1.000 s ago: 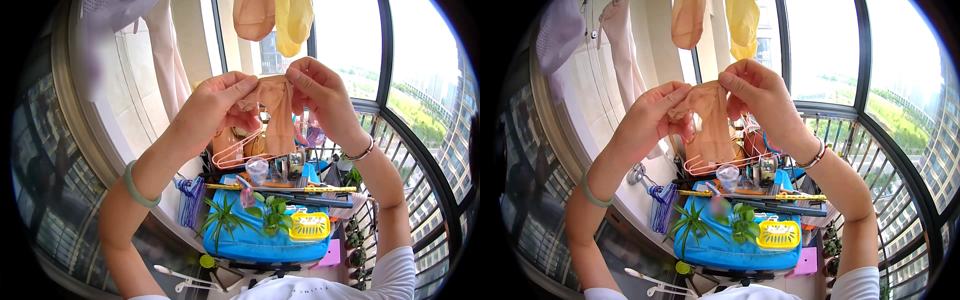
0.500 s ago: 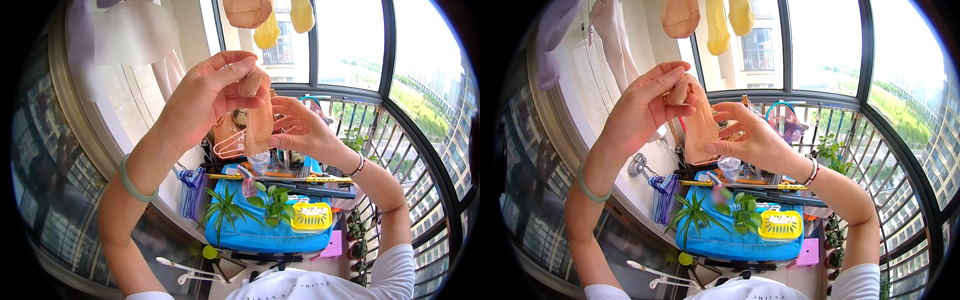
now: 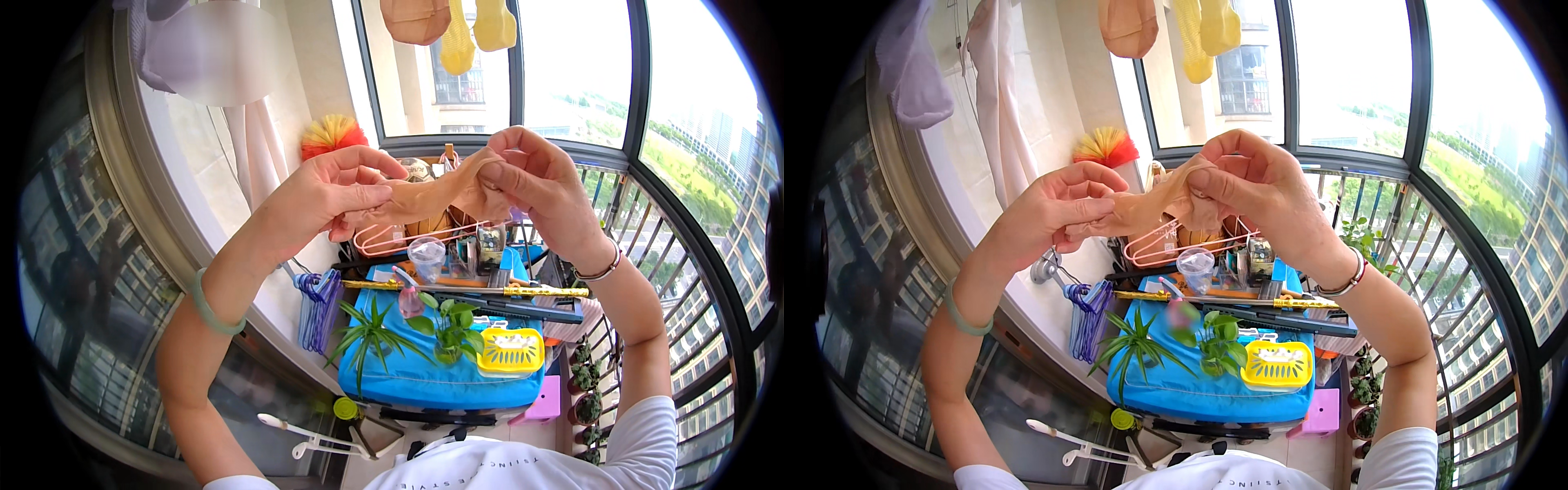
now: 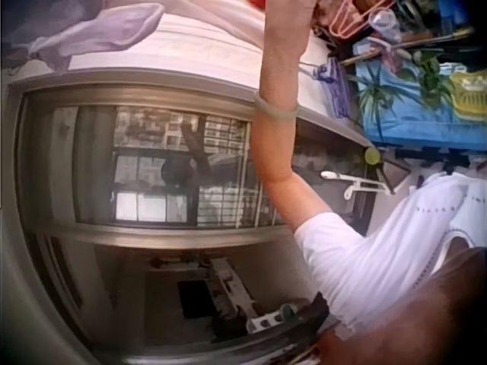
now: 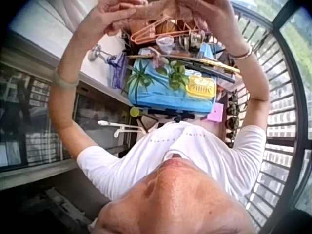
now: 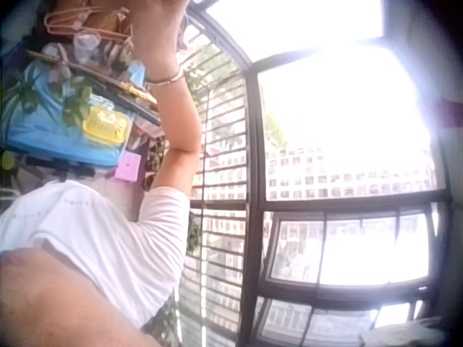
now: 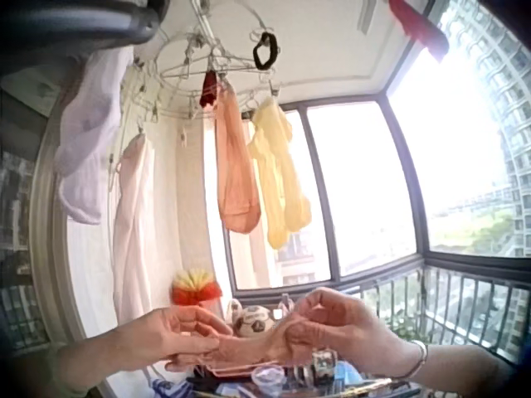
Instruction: The person hangs a floral-patterned dress on a hanger and places it on a balcony clothesline. They then carry a green basin to the bathroom, retrieve a yellow sock from a red bucket, and hang the sock on the balcony line. Finally, they hang a pair of beige underwear on the same line.
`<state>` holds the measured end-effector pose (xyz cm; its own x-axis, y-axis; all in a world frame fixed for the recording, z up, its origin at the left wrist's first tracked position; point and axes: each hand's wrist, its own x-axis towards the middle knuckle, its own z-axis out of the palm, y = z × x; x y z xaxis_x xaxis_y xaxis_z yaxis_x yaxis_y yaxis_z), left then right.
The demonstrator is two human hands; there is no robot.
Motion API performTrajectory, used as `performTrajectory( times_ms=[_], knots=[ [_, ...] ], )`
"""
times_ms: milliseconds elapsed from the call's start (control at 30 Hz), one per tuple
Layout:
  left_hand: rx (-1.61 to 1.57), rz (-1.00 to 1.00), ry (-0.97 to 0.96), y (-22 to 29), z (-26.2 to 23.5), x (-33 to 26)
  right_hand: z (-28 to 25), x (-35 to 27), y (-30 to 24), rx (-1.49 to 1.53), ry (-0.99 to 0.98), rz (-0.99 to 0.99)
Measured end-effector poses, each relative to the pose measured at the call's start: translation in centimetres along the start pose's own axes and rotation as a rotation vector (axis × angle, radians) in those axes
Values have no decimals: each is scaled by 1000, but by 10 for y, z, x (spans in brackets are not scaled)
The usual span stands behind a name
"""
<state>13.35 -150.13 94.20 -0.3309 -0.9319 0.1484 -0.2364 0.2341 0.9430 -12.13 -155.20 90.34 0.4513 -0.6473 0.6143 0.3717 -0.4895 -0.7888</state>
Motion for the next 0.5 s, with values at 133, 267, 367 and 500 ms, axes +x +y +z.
performTrajectory(
  times_ms=[133,267,367,500],
  knots=[
    [-70,-81,-98,-30,-19,2,-12,0,-33,204,-45,-127],
    [174,-11,64,-43,-15,1,0,3,-46,137,24,-151],
    [245,383,288,-21,15,10,6,14,-41,-182,111,-115],
    [662,1045,335,31,52,5,17,19,-45,-158,-17,-28]
  ],
)
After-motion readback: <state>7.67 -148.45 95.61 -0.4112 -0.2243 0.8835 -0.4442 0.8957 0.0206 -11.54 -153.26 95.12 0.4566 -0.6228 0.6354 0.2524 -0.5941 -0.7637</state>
